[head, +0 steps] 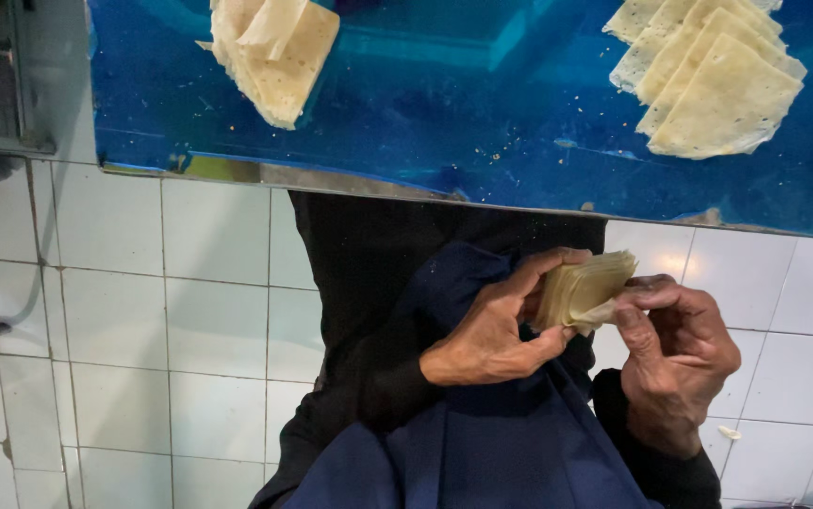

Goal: The person sits at a table with stacks of thin pastry sheets. They take a sheet, spoon brown filling from a red bowl onto it, then fold and roll the sheet into a filled roll and set it with the finished rolls. They repeat this for multiple sheets, occasionally reaching into the bowl to refill the spoon.

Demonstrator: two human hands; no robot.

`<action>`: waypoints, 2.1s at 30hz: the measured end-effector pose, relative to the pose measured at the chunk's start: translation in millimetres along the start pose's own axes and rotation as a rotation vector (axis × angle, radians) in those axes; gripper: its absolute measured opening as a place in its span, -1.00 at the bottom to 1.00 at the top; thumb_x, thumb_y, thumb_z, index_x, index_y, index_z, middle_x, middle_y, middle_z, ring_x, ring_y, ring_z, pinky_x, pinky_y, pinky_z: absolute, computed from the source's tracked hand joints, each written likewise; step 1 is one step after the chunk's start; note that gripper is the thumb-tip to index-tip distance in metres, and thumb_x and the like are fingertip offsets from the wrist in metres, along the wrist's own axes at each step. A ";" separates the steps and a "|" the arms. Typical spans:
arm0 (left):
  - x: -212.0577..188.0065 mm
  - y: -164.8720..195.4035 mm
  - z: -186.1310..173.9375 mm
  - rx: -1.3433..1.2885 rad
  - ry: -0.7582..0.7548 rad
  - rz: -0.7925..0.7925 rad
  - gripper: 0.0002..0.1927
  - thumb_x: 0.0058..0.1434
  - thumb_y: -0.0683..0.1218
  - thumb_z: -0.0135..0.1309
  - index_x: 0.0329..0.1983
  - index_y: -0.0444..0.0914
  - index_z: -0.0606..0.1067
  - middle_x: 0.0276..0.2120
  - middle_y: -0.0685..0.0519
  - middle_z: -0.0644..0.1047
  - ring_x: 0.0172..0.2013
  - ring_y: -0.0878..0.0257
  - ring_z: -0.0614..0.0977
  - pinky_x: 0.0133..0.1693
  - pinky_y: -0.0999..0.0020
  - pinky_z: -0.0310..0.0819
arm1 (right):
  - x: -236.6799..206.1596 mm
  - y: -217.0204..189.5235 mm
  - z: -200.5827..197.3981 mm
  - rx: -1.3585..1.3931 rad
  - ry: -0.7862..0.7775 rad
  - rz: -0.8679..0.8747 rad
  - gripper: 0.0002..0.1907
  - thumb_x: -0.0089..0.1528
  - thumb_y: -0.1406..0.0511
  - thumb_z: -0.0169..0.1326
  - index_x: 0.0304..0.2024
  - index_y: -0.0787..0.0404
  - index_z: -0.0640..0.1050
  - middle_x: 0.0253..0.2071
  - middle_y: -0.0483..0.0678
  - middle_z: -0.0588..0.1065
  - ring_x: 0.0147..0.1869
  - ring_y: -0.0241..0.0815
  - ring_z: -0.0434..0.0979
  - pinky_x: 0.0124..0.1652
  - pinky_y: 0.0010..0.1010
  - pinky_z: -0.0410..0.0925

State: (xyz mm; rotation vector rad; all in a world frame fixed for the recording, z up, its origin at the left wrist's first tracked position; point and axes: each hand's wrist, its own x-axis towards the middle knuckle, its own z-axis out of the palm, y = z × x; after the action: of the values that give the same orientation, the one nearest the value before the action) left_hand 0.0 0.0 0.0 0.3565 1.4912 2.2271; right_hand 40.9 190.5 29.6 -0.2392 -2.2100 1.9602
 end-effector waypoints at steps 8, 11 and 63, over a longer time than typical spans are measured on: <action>12.9 -1.9 9.4 -0.225 -0.037 -0.191 -0.19 0.33 -0.29 0.08 0.60 -0.18 0.06 0.18 -0.14 0.49 0.09 0.19 0.60 0.14 0.26 0.54 | 20.4 -13.6 -15.5 -0.015 -0.060 -0.026 -0.61 0.34 0.33 0.20 0.16 0.35 0.45 0.13 0.05 0.48 0.21 -0.20 0.54 0.30 -0.33 0.41; 2.0 -0.2 11.0 -0.145 -0.023 -0.129 -0.20 0.30 -0.29 0.08 0.56 -0.17 0.06 0.27 -0.05 0.41 0.19 0.19 0.57 0.18 0.25 0.53 | 8.6 -13.6 -19.5 -0.274 -0.096 -0.085 -0.41 0.03 0.38 0.29 0.08 0.45 0.42 0.04 0.07 0.36 0.13 -0.20 0.39 0.17 -0.34 0.33; 6.1 41.0 46.4 -0.034 0.112 -0.272 -0.28 0.24 -0.14 0.20 0.43 -0.19 0.19 0.07 -0.11 0.53 0.02 0.17 0.62 0.00 0.25 0.60 | 180.3 -145.9 -67.0 -0.830 -0.281 -0.941 -0.66 0.29 0.50 0.32 0.03 0.20 0.49 -0.04 -0.01 0.59 0.02 -0.10 0.61 0.01 -0.30 0.43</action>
State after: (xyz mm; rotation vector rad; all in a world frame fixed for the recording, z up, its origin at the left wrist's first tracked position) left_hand 6.5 27.2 55.6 0.0151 1.4592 2.0806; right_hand -118.7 280.3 186.9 0.8619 -2.4639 0.5806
